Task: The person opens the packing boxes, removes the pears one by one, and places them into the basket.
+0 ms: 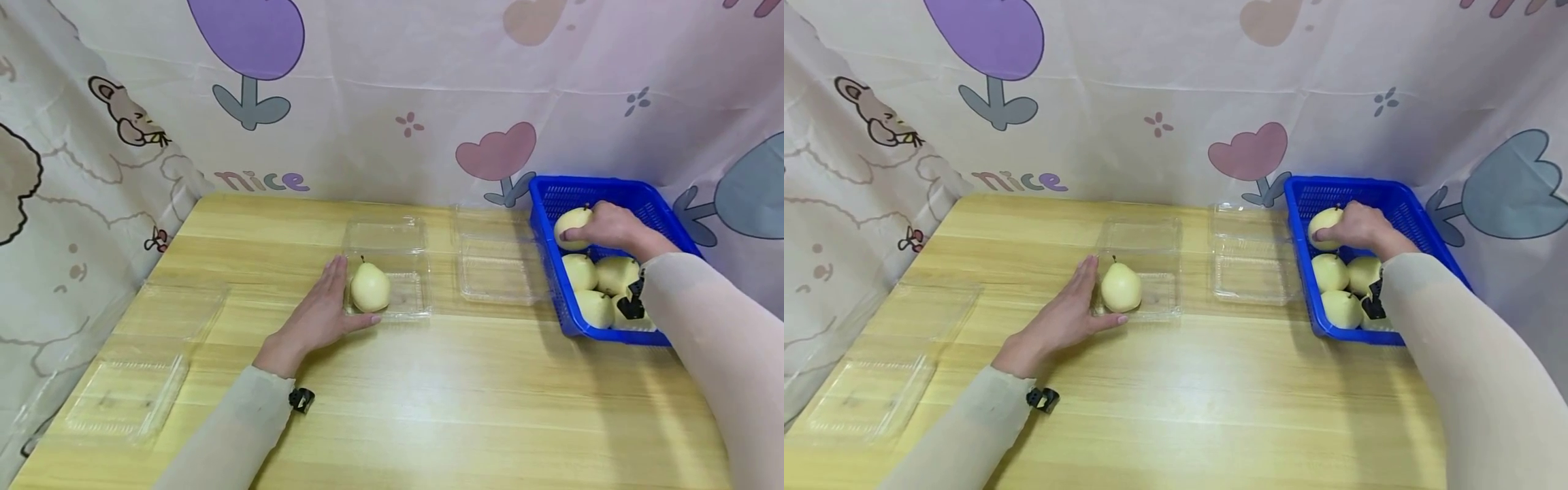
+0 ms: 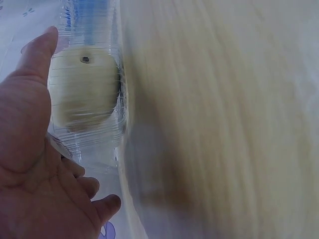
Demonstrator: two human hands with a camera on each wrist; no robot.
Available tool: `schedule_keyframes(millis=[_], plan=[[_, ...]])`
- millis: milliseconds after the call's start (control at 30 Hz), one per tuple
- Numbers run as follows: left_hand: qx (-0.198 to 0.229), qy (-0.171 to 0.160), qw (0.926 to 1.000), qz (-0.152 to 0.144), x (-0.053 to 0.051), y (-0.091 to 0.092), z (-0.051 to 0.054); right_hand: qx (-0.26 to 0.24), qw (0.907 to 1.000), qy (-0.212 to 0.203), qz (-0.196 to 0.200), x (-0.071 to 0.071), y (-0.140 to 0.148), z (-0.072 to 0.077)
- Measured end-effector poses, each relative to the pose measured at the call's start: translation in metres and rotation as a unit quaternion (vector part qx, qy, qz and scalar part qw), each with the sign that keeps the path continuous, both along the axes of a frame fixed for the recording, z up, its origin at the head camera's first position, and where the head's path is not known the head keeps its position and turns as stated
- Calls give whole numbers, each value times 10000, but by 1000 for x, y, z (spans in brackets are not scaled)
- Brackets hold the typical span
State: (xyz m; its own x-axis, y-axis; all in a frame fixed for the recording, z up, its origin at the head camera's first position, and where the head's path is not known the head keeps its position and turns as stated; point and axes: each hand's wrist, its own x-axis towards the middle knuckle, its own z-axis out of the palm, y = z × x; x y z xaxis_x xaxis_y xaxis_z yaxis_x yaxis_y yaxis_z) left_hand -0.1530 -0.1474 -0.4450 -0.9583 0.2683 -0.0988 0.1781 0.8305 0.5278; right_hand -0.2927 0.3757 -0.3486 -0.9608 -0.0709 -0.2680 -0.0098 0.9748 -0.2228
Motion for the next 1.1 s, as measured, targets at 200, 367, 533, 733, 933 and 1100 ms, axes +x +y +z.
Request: schedule_keyframes(millis=[200,367,533,733,933,1100], plan=[[4,-25,10000,3,0,0,0,-257,9991,-335,-23,1,-1,-6],[36,-17,10000,4,0,1,0,-194,9988,-446,-2,0,-2,-9],[9,-77,10000,27,0,1,0,-191,9984,-537,-16,-1,-3,-9],[33,-124,9999,52,0,2,1,-264,9977,-620,4,1,-3,-10],[6,-73,10000,56,1,2,1,-357,9978,-560,-14,1,-2,-13],[28,-53,10000,44,1,2,2,-345,9976,-595,46,1,2,-15]])
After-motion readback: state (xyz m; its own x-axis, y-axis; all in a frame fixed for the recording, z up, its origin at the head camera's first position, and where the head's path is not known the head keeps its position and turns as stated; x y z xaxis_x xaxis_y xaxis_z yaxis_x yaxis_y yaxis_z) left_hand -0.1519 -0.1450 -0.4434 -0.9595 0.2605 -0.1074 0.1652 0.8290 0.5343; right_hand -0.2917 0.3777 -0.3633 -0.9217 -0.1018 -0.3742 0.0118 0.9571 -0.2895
